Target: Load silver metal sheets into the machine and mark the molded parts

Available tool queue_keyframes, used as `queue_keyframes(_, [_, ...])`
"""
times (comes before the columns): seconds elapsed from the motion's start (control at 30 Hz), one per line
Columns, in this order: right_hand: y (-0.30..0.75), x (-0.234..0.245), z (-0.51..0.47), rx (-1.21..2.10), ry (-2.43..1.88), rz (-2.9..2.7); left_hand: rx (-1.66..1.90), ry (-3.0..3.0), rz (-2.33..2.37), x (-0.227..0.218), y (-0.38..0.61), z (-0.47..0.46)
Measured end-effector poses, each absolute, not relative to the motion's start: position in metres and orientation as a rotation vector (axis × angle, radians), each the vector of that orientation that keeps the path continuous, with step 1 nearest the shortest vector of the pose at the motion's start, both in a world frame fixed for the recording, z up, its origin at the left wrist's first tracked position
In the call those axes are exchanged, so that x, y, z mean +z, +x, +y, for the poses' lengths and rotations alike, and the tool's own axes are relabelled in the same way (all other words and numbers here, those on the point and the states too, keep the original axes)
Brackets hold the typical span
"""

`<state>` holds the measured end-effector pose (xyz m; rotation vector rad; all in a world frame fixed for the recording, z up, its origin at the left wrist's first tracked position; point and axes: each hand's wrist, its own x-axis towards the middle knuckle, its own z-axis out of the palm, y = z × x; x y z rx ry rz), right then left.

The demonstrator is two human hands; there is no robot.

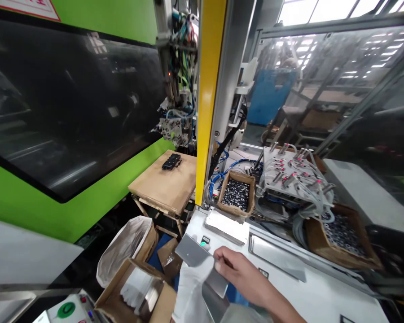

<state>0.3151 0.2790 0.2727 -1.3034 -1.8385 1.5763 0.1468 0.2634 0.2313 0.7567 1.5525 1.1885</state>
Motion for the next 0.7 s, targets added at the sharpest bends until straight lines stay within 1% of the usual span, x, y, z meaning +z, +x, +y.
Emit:
queue_keyframes(0.1, [0.328,0.277,0.276,1.625,-1.275,-1.855,1.365,0.454,1.488,0.238,0.125,0.269])
queue_keyframes(0.23, [0.343,0.284,0.27,1.8,-1.282,-1.66,1.633,-0.012,1.237,0.242,0.082,0.281])
queue_keyframes(0.3, [0.346,0.287,0.267,1.863,-1.262,-1.582,1.636,-0.03,1.075,0.241,0.072,0.284])
queue_keyframes(0.37, [0.345,0.291,0.265,1.864,-1.246,-1.565,1.549,0.067,0.963,0.24,0.073,0.284])
queue_keyframes(0.47, [0.341,0.297,0.266,1.845,-1.231,-1.583,1.433,0.262,1.139,0.243,0.09,0.277])
queue_keyframes(0.57, [0.338,0.303,0.268,1.853,-1.234,-1.597,1.436,0.339,1.365,0.252,0.105,0.27])
queue_keyframes(0.7, [0.335,0.306,0.269,1.866,-1.262,-1.607,1.438,0.332,1.478,0.261,0.111,0.267])
